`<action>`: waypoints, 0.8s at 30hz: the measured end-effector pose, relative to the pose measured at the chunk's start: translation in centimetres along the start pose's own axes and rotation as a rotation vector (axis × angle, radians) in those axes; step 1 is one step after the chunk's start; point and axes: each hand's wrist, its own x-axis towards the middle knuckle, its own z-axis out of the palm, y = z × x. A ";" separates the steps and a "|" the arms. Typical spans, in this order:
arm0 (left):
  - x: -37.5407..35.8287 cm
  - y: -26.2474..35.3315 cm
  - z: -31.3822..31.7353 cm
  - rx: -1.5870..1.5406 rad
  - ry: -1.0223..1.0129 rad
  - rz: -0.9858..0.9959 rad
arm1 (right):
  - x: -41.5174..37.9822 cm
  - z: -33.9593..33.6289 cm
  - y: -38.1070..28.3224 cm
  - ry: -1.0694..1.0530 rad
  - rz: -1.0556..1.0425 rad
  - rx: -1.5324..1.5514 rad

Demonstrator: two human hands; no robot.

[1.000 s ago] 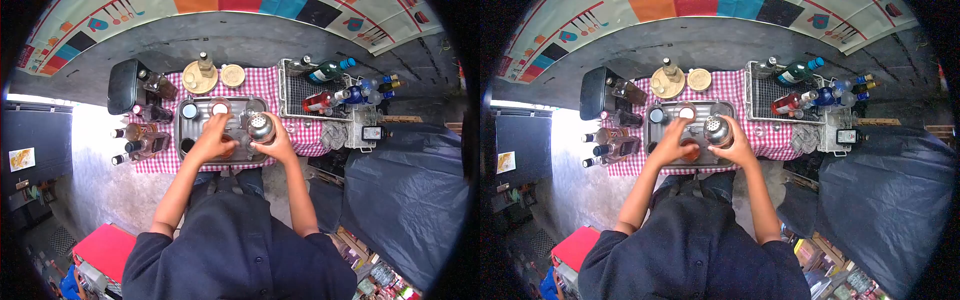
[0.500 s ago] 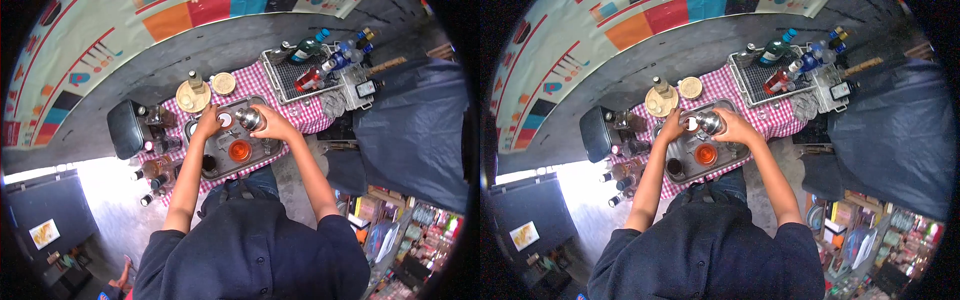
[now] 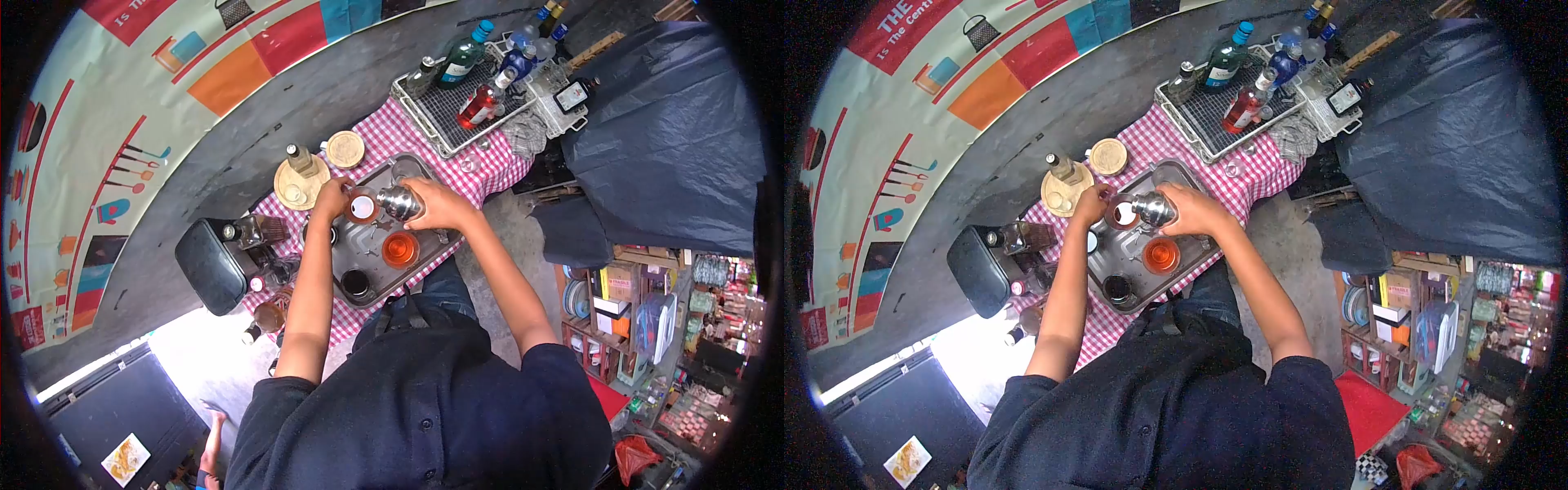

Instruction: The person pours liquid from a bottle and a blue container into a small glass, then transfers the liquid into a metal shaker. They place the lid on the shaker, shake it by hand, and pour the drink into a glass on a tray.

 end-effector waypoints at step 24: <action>5.0 -3.3 1.4 -0.230 -0.219 -0.056 | 0.5 -0.9 -2.1 -0.069 0.057 -0.087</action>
